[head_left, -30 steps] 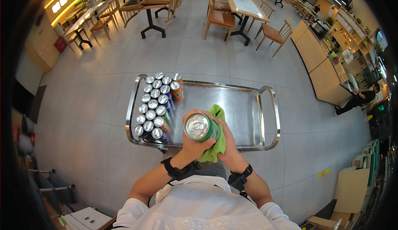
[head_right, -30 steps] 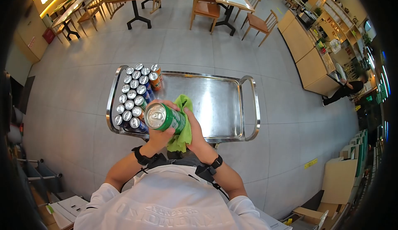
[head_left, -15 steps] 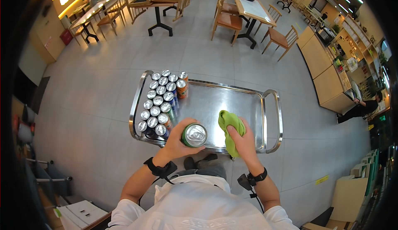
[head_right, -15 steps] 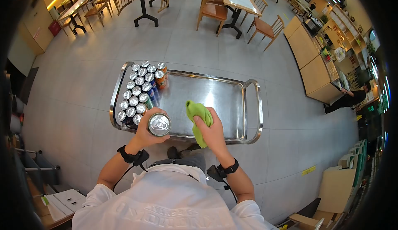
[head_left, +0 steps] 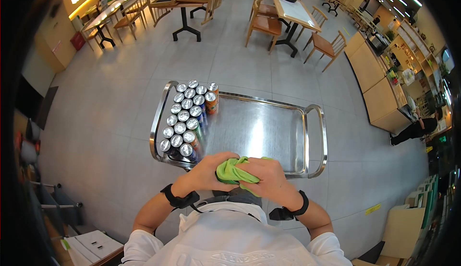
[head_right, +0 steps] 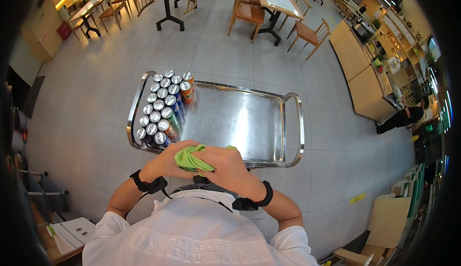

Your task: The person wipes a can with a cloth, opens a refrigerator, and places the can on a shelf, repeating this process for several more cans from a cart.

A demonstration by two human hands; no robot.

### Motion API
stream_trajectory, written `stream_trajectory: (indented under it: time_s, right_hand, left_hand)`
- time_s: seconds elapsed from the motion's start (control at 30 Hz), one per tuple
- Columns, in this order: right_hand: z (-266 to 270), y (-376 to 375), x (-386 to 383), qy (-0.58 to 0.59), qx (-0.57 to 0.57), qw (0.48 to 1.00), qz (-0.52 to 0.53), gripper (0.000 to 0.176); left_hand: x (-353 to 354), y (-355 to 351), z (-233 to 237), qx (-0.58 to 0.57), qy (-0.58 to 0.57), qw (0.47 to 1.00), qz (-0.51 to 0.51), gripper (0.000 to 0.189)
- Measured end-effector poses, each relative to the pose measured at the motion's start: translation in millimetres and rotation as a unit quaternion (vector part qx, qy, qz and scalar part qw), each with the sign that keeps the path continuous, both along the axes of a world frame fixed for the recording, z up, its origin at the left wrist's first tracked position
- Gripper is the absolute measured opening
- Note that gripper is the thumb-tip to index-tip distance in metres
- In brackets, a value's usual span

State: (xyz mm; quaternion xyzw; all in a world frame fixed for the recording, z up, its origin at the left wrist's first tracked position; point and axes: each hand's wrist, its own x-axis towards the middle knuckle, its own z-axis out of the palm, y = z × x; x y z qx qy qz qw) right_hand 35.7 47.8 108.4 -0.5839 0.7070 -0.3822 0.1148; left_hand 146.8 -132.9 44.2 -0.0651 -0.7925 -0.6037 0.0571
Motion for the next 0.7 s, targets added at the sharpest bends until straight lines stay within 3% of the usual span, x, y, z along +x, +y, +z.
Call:
stream_trajectory:
  time_s: [0.07,0.17,0.23,0.33,0.43,0.5,0.53,0.63,0.67,0.7]
  right_hand:
    - [-4,-3,2,-0.010,-0.022,0.999,-0.035,0.034]
    - [-7,-5,3,-0.046,-0.051,0.993,-0.094,0.029]
    - [-8,-7,4,-0.073,-0.058,0.989,-0.117,0.025]
    - [-9,-12,5,-0.111,-0.053,0.976,-0.178,0.019]
    - [-26,-18,-5,-0.056,0.036,0.969,-0.239,0.024]
    - [-43,-21,-23,-0.217,0.064,0.937,-0.265,0.032]
    - [-48,-20,-26,-0.221,0.066,0.935,-0.271,0.032]
    - [-71,-14,-40,-0.318,0.098,0.910,-0.247,0.029]
    - [-88,-11,-50,-0.504,0.056,0.831,-0.229,0.029]
    - [-97,-10,-58,-0.669,0.009,0.715,-0.202,0.030]
  left_hand:
    - [2,3,2,0.010,-0.002,1.000,0.027,0.061]
    - [0,3,5,-0.068,0.065,0.992,0.079,0.060]
    - [0,1,3,-0.192,0.121,0.960,0.161,0.062]
    - [-7,6,7,-0.233,0.133,0.931,0.246,0.065]
    - [-19,11,0,-0.290,0.113,0.906,0.287,0.063]
    - [-33,11,-14,-0.331,0.110,0.890,0.295,0.063]
    - [-37,11,-21,-0.371,0.107,0.868,0.312,0.062]
    - [-52,12,-40,-0.351,0.071,0.895,0.266,0.062]
    - [-58,15,-44,-0.322,0.061,0.911,0.249,0.062]
    - [-64,19,-48,-0.318,0.056,0.915,0.242,0.062]
